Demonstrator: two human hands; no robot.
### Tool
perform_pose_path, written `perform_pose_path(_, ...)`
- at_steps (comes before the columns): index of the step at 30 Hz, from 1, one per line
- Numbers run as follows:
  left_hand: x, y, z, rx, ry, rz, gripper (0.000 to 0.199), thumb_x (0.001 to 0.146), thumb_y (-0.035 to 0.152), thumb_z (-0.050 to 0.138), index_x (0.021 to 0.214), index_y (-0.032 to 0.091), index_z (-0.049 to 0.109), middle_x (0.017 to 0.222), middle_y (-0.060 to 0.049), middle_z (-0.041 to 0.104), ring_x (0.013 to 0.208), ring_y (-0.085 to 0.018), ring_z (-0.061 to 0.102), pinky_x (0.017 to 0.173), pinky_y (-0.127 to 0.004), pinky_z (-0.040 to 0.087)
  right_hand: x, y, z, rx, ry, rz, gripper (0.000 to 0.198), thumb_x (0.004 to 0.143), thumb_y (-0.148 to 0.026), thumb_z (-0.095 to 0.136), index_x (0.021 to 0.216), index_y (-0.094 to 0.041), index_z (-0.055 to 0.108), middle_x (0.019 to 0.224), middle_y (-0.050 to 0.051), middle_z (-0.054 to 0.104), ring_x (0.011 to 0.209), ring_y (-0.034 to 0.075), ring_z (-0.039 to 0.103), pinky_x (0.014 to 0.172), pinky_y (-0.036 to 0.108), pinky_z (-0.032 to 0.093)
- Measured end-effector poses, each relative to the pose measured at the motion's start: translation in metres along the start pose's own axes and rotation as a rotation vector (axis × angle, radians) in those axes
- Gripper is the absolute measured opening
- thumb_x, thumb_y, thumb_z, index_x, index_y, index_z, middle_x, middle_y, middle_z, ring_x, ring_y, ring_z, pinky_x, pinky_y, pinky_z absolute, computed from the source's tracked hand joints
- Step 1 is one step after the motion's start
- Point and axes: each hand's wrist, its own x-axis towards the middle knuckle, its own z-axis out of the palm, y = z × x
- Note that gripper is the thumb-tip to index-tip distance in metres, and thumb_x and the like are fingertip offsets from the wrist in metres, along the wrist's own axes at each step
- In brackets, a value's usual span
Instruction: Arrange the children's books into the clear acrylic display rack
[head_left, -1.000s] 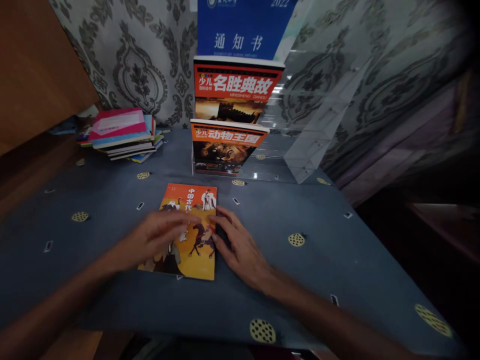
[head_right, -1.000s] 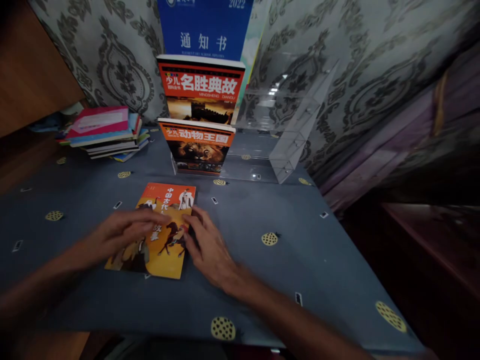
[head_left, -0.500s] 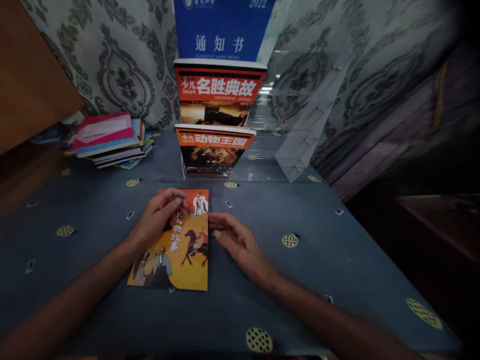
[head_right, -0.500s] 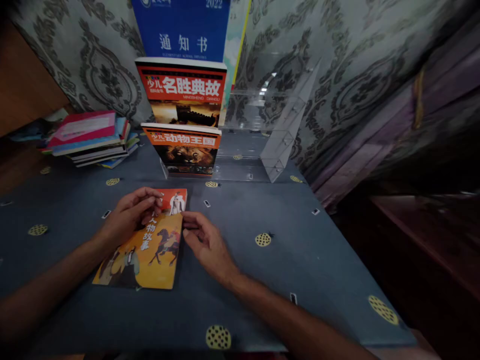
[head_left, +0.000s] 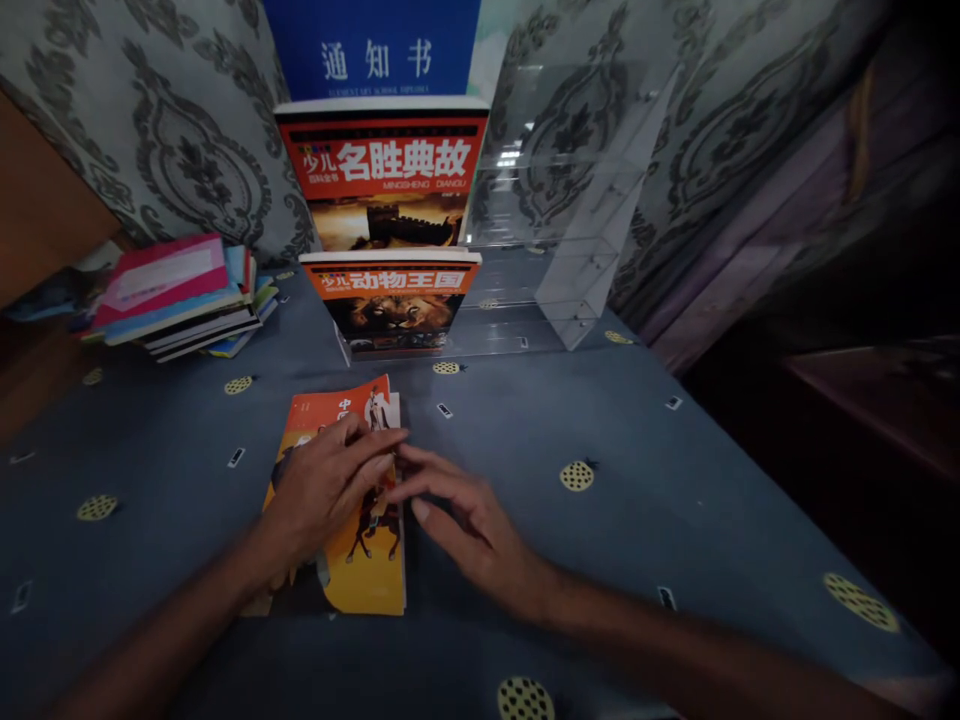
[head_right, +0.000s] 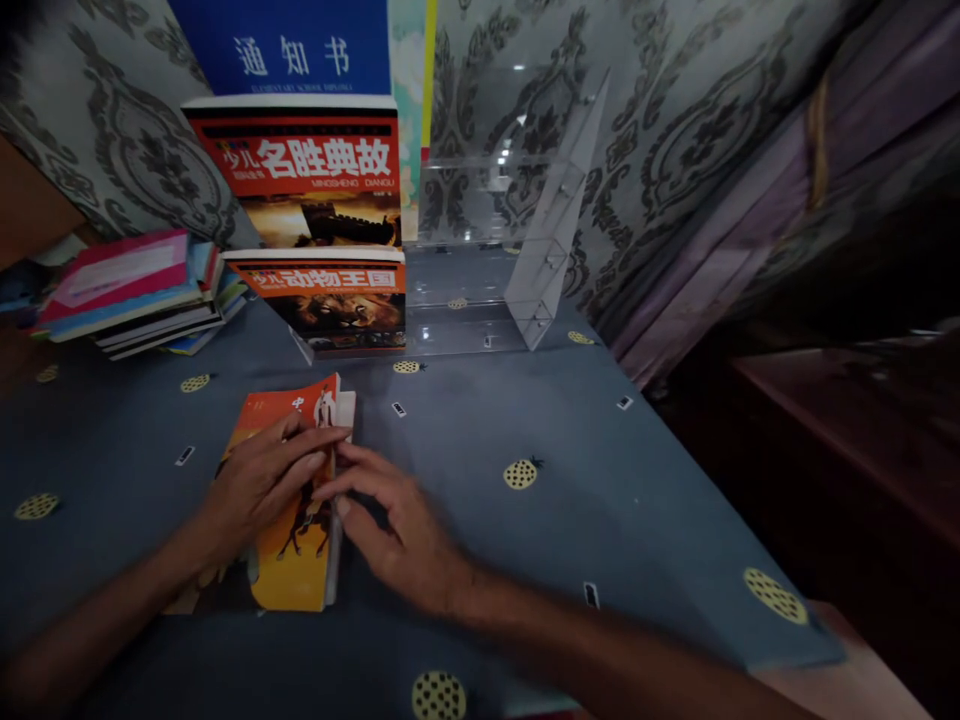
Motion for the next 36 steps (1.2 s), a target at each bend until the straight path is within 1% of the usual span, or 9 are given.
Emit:
perform_pose_path(4,-0.001,0.0,0.003,0.131,0.03,0.073,0.04,0.108,0.034,0.035,0.126,0.02,0.067,0.089,-0.003,0.057,0.078,-0.015,0.06,0.067,-0.027,0.049,0.0,0.001,0.0,0.132,0.029,0.039,0.021,0.099,-0.035,0.055,0.097,-0.027,0.074,0.13,0.008,0.064,0.129,0.025,0.057,0.111,0.051,0.044)
perform_pose_path(8,-0.002,0.0,0.003,0.153,0.051,0.098,0.038,0.108,0.032,0.036,0.125,0.019,0.067,0.09,-0.003,0.055,0.077,-0.014,0.06,0.067,-0.026,0.049,0.003,0.004,-0.001,0.232,0.06,0.065,0.02,0.098,-0.036,0.057,0.092,-0.025,0.072,0.119,0.007,0.061,0.116,0.021,0.062,0.103,0.043,0.051)
perform_pose_path(14,-0.002,0.001,0.0,0.073,0.071,0.077,0.036,0.108,0.03,0.038,0.124,0.02,0.068,0.087,-0.001,0.055,0.074,-0.013,0.061,0.065,-0.024,0.05,0.006,0.009,0.001,0.278,0.078,0.108,0.014,0.095,-0.033,0.061,0.095,-0.024,0.071,0.121,0.006,0.057,0.113,0.018,0.061,0.105,0.039,0.05)
perform_pose_path(17,-0.002,0.003,-0.001,0.041,0.082,0.056,0.035,0.107,0.03,0.039,0.124,0.023,0.069,0.088,-0.001,0.058,0.078,-0.012,0.062,0.068,-0.023,0.051,0.006,0.011,0.002,0.276,0.075,0.126,0.013,0.094,-0.034,0.062,0.095,-0.024,0.071,0.121,0.006,0.057,0.113,0.019,0.062,0.104,0.04,0.051)
perform_pose_path(22,-0.002,0.003,-0.001,0.056,0.075,0.043,0.037,0.107,0.033,0.038,0.123,0.024,0.071,0.085,-0.001,0.058,0.075,-0.013,0.063,0.066,-0.024,0.051,0.006,0.013,0.002,0.278,0.077,0.164,0.012,0.093,-0.034,0.063,0.095,-0.025,0.071,0.123,0.006,0.056,0.11,0.02,0.064,0.1,0.043,0.053)
perform_pose_path(26,-0.004,0.0,0.001,0.073,0.054,0.04,0.039,0.107,0.035,0.038,0.122,0.023,0.072,0.087,-0.002,0.061,0.077,-0.014,0.064,0.067,-0.026,0.051,0.007,0.014,0.002,0.275,0.076,0.159,0.011,0.092,-0.033,0.064,0.095,-0.025,0.071,0.124,0.007,0.057,0.115,0.021,0.062,0.101,0.043,0.053)
perform_pose_path(29,-0.005,-0.002,0.001,0.039,0.03,0.03,0.039,0.107,0.036,0.038,0.12,0.024,0.073,0.089,-0.003,0.064,0.079,-0.014,0.065,0.069,-0.027,0.052,0.007,0.014,0.003,0.243,0.072,0.159,0.011,0.092,-0.029,0.061,0.095,-0.024,0.07,0.127,0.007,0.057,0.12,0.021,0.061,0.1,0.04,0.054)
perform_pose_path(31,-0.005,-0.002,0.0,0.017,0.018,0.01,0.039,0.108,0.036,0.037,0.119,0.025,0.073,0.09,-0.003,0.066,0.08,-0.014,0.065,0.069,-0.027,0.052,0.007,0.013,0.003,0.174,0.081,0.146,0.013,0.093,-0.025,0.057,0.095,-0.024,0.07,0.126,0.007,0.059,0.117,0.02,0.062,0.097,0.039,0.055)
perform_pose_path(36,-0.004,0.002,-0.001,0.036,0.001,-0.007,0.042,0.108,0.036,0.035,0.107,0.022,0.074,0.09,-0.004,0.067,0.078,-0.015,0.065,0.069,-0.028,0.053,0.011,0.01,-0.003,-0.155,0.131,-0.001,0.017,0.093,-0.018,0.051,0.094,-0.024,0.068,0.112,0.007,0.069,0.105,0.02,0.066,0.093,0.042,0.054)
